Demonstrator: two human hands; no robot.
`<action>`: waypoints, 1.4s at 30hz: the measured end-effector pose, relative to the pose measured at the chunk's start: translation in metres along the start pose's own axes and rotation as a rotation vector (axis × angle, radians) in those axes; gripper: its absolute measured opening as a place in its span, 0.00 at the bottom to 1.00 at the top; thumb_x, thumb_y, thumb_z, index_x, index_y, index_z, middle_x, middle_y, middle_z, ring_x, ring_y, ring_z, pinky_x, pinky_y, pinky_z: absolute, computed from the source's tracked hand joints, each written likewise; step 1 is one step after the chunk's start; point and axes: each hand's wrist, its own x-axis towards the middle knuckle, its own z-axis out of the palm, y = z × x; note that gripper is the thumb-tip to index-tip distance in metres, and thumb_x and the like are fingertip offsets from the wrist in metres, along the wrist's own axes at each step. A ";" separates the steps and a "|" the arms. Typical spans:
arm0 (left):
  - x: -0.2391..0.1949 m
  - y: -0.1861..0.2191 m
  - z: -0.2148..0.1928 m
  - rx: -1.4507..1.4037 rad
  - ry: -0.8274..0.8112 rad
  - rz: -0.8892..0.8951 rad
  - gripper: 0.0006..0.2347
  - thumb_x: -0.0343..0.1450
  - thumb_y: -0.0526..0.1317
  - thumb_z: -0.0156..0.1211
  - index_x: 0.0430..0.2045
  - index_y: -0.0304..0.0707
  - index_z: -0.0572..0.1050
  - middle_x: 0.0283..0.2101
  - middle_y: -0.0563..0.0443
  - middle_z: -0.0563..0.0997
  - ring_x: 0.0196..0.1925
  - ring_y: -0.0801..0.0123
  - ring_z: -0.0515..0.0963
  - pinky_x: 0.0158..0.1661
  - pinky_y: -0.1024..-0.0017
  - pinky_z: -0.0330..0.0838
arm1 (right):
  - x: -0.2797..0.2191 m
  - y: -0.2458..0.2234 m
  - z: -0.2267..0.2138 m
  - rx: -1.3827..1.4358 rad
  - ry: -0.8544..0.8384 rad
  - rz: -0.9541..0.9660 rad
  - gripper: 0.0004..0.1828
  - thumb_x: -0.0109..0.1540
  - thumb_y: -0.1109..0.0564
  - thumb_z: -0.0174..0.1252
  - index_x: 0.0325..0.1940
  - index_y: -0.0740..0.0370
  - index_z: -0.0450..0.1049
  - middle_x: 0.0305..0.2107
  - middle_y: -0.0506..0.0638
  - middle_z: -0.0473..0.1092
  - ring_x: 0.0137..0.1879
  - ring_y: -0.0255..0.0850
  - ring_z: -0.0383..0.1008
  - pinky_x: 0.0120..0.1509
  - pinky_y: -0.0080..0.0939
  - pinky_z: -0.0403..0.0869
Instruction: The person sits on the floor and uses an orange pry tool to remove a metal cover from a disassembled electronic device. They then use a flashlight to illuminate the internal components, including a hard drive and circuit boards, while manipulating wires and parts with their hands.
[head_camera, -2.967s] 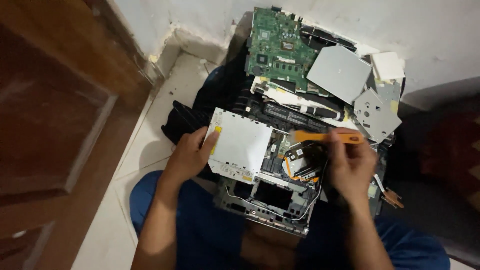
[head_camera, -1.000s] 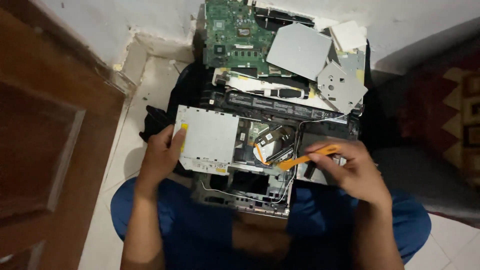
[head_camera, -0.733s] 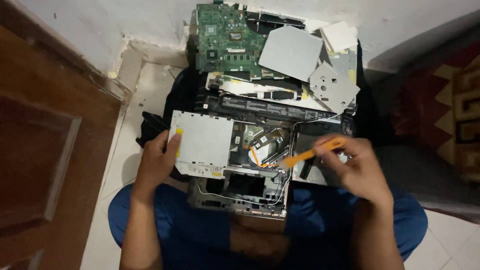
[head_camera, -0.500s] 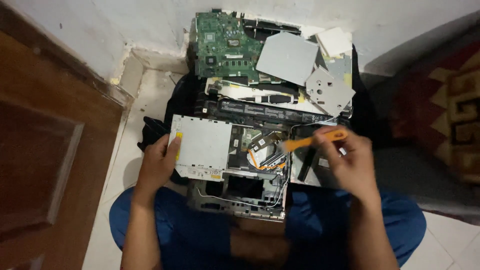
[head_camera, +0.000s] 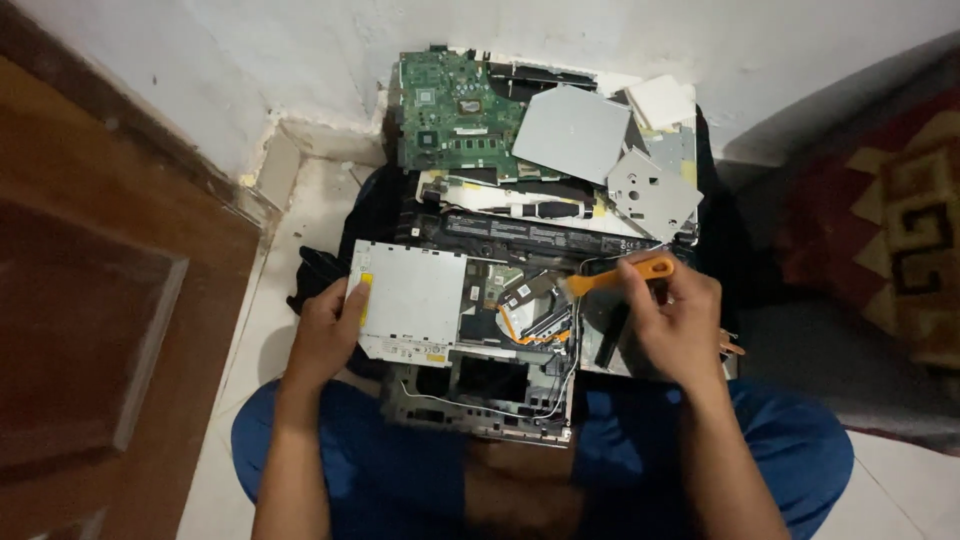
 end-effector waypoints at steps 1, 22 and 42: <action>0.000 0.001 0.000 0.000 0.002 0.004 0.19 0.82 0.47 0.46 0.28 0.35 0.78 0.21 0.42 0.79 0.26 0.66 0.75 0.32 0.68 0.71 | 0.001 -0.002 0.003 0.102 -0.014 0.010 0.04 0.64 0.64 0.65 0.39 0.60 0.83 0.18 0.51 0.73 0.22 0.36 0.65 0.29 0.36 0.67; -0.005 0.020 0.002 0.017 0.006 -0.002 0.19 0.81 0.47 0.47 0.24 0.35 0.77 0.17 0.44 0.76 0.22 0.66 0.72 0.29 0.70 0.68 | 0.001 -0.006 -0.006 0.011 -0.014 0.023 0.02 0.64 0.65 0.63 0.38 0.65 0.82 0.18 0.56 0.73 0.21 0.44 0.70 0.27 0.39 0.67; -0.002 0.004 0.001 -0.008 0.003 -0.008 0.19 0.81 0.47 0.48 0.22 0.36 0.77 0.18 0.46 0.77 0.24 0.67 0.72 0.30 0.70 0.68 | -0.012 -0.026 0.052 0.193 -0.014 0.060 0.03 0.64 0.64 0.63 0.38 0.61 0.82 0.22 0.52 0.76 0.27 0.34 0.69 0.31 0.34 0.68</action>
